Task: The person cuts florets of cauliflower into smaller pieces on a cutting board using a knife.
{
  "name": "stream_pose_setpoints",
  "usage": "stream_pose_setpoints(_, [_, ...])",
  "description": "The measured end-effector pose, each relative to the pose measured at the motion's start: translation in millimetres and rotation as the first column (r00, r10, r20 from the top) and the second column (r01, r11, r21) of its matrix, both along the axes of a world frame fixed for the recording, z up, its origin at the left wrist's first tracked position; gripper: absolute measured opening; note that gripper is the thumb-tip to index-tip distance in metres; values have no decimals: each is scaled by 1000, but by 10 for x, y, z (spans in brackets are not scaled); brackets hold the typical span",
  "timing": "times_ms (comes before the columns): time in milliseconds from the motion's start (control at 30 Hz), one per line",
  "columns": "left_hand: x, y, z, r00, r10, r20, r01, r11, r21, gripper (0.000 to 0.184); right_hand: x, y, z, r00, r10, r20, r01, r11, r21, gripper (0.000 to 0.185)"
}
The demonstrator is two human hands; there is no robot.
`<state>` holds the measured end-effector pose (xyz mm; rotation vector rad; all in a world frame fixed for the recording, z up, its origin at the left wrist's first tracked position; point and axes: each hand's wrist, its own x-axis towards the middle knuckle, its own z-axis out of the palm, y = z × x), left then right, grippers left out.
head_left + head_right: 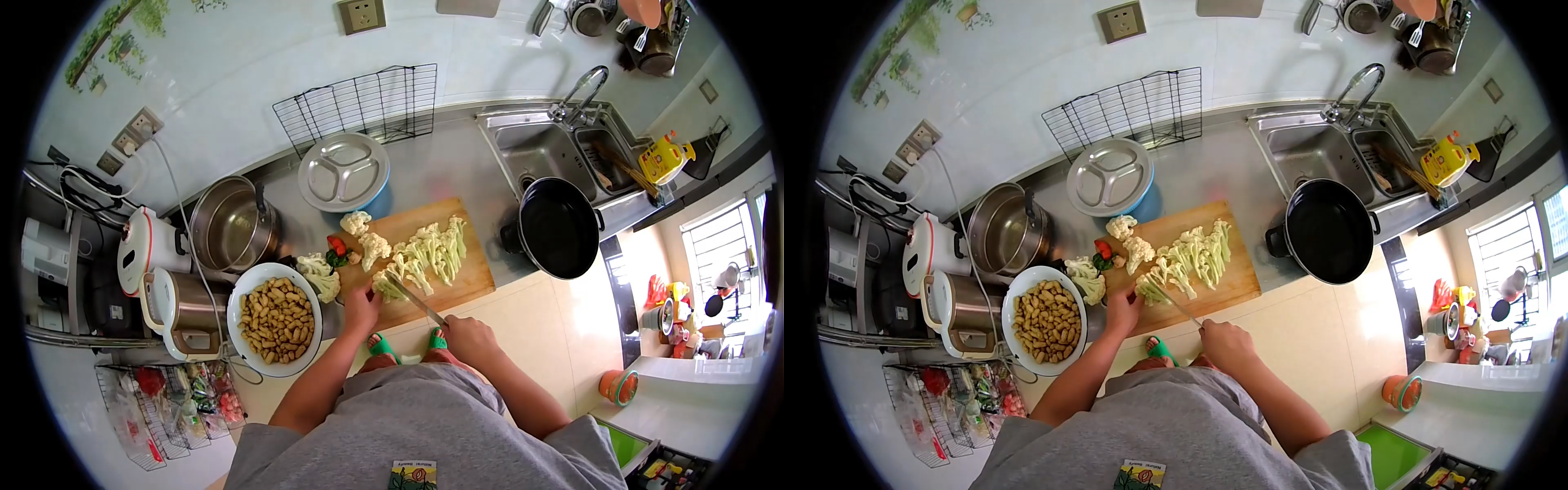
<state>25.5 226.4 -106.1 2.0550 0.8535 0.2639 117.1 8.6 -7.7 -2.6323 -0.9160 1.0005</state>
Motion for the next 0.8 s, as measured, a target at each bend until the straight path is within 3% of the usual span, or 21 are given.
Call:
stream_pose_setpoints(167, [46,27,-36,998,14,-66,-17,999,-37,21,-24,141,-177,1000,-12,27,12,1000,-15,28])
stream_pose_setpoints(367, [-61,60,-155,999,2,-43,2,996,85,23,-42,201,-535,992,-96,85,88,992,89,28])
stream_pose_setpoints(433, [-48,53,-115,1000,-1,-17,2,999,49,23,12,125,-456,986,-144,84,130,980,150,28])
stream_pose_setpoints(633, [-18,33,-41,999,24,-48,-26,999,-41,19,-27,-143,-146,997,-52,57,46,993,107,29])
stream_pose_setpoints(800, [-11,39,-87,1000,1,14,-1,1000,-6,19,-34,-134,-173,995,-13,97,6,997,74,28])
